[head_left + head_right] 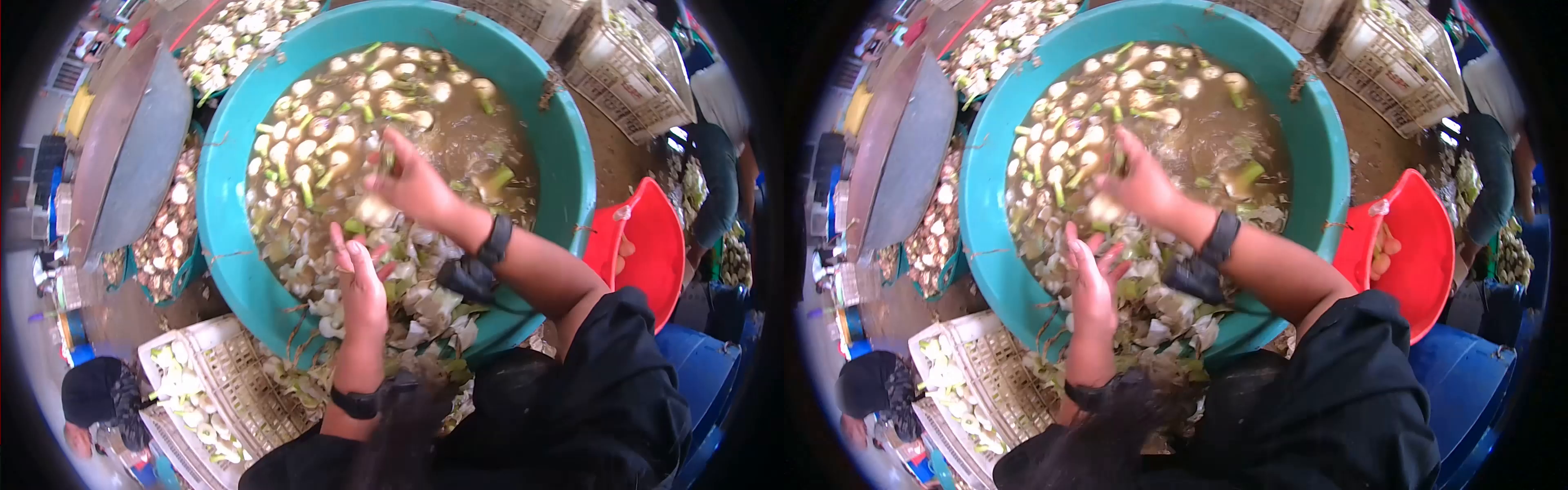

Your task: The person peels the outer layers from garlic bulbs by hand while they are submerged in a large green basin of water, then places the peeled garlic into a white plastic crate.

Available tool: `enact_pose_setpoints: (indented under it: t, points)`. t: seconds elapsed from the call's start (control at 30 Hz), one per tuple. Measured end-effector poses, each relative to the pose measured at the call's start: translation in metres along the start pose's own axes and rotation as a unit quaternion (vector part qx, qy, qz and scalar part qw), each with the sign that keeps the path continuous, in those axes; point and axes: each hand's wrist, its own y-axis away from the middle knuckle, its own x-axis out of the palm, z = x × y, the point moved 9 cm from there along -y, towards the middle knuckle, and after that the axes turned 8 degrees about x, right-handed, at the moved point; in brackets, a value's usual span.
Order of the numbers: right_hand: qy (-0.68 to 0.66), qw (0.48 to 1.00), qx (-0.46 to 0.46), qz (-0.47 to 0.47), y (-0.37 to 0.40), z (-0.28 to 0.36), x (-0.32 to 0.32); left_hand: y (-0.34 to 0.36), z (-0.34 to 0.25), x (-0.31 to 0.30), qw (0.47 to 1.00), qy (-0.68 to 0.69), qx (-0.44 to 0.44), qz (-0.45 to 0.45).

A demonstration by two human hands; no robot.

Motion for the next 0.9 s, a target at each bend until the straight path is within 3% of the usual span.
enact_pose_setpoints:
  t: [0.03, 0.07, 0.1, 0.13, 0.17, 0.23, 0.3, 0.37, 0.4, 0.43, 0.47, 0.5, 0.53, 0.57, 0.63, 0.67, 0.7, 0.77, 0.8, 0.83, 0.87, 0.9]
  points:
    - [-0.086, 0.99, 0.085, 0.075, 0.029, 0.022, 0.028, 0.003, 0.0, 0.004, 0.988, 0.146, -0.035, -0.028]
    - [0.094, 0.986, 0.0, 0.138, 0.045, 0.035, 0.047, 0.003, -0.014, -0.011, 0.989, 0.125, -0.01, -0.075]
    - [0.26, 0.885, -0.361, 0.139, 0.078, 0.076, 0.064, 0.002, -0.025, -0.029, 0.987, 0.102, 0.014, -0.12]
    - [0.385, 0.832, -0.345, 0.203, 0.09, 0.064, 0.083, 0.0, -0.028, -0.049, 0.985, 0.054, 0.022, -0.165]
    - [0.379, 0.833, -0.345, 0.206, 0.098, 0.062, 0.085, -0.002, -0.027, -0.062, 0.984, 0.05, 0.022, -0.17]
    - [0.46, 0.791, -0.305, 0.263, 0.111, 0.041, 0.094, -0.008, -0.023, -0.062, 0.996, -0.065, 0.003, -0.065]
    - [0.471, 0.788, -0.31, 0.246, 0.118, 0.043, 0.092, -0.007, -0.022, -0.062, 0.995, -0.062, 0.002, -0.084]
    - [0.514, 0.771, -0.288, 0.243, 0.117, 0.035, 0.095, -0.005, -0.004, -0.059, 0.994, -0.012, -0.082, -0.074]
    - [0.515, 0.771, -0.287, 0.243, 0.114, 0.031, 0.095, -0.007, -0.001, -0.063, 0.994, -0.011, -0.084, -0.073]
    - [0.392, 0.864, -0.144, 0.281, 0.097, 0.018, 0.088, -0.008, 0.009, -0.061, 0.991, 0.018, -0.123, -0.042]
    - [0.251, 0.919, 0.006, 0.305, 0.087, 0.001, 0.082, -0.006, 0.018, -0.056, 0.986, 0.046, -0.162, -0.012]
    - [0.252, 0.918, 0.007, 0.306, 0.085, -0.001, 0.081, -0.006, 0.019, -0.056, 0.985, 0.047, -0.164, -0.012]
    - [0.104, 0.927, 0.196, 0.302, 0.084, -0.021, 0.074, -0.009, 0.011, -0.049, 0.99, 0.072, -0.121, 0.014]
    - [-0.05, 0.883, 0.373, 0.281, 0.094, -0.041, 0.073, -0.011, 0.003, -0.043, 0.991, 0.097, -0.078, 0.04]
    - [-0.073, 0.901, 0.347, 0.251, 0.093, -0.041, 0.071, -0.014, -0.007, -0.04, 0.99, 0.104, -0.039, 0.086]
    - [0.061, 0.969, 0.078, 0.226, 0.079, -0.01, 0.067, -0.011, -0.012, -0.04, 0.993, -0.029, -0.048, 0.105]
    - [0.19, 0.945, -0.198, 0.179, 0.09, 0.026, 0.068, -0.009, -0.013, -0.042, 0.978, -0.161, -0.055, 0.122]
    - [0.241, 0.934, -0.186, 0.184, 0.087, 0.025, 0.069, -0.004, -0.009, -0.04, 0.966, -0.196, -0.018, 0.167]
    - [0.171, 0.965, 0.048, 0.195, 0.075, -0.008, 0.064, 0.001, -0.02, -0.036, 0.964, -0.212, 0.065, 0.148]
    - [0.091, 0.936, 0.28, 0.192, 0.08, -0.043, 0.06, 0.008, -0.032, -0.033, 0.954, -0.227, 0.147, 0.13]
    - [-0.011, 0.912, 0.362, 0.194, 0.083, -0.053, 0.064, 0.013, -0.042, -0.029, 0.946, -0.231, 0.184, 0.131]
    - [-0.012, 0.912, 0.363, 0.193, 0.082, -0.05, 0.06, 0.012, -0.041, -0.03, 0.946, -0.231, 0.184, 0.132]
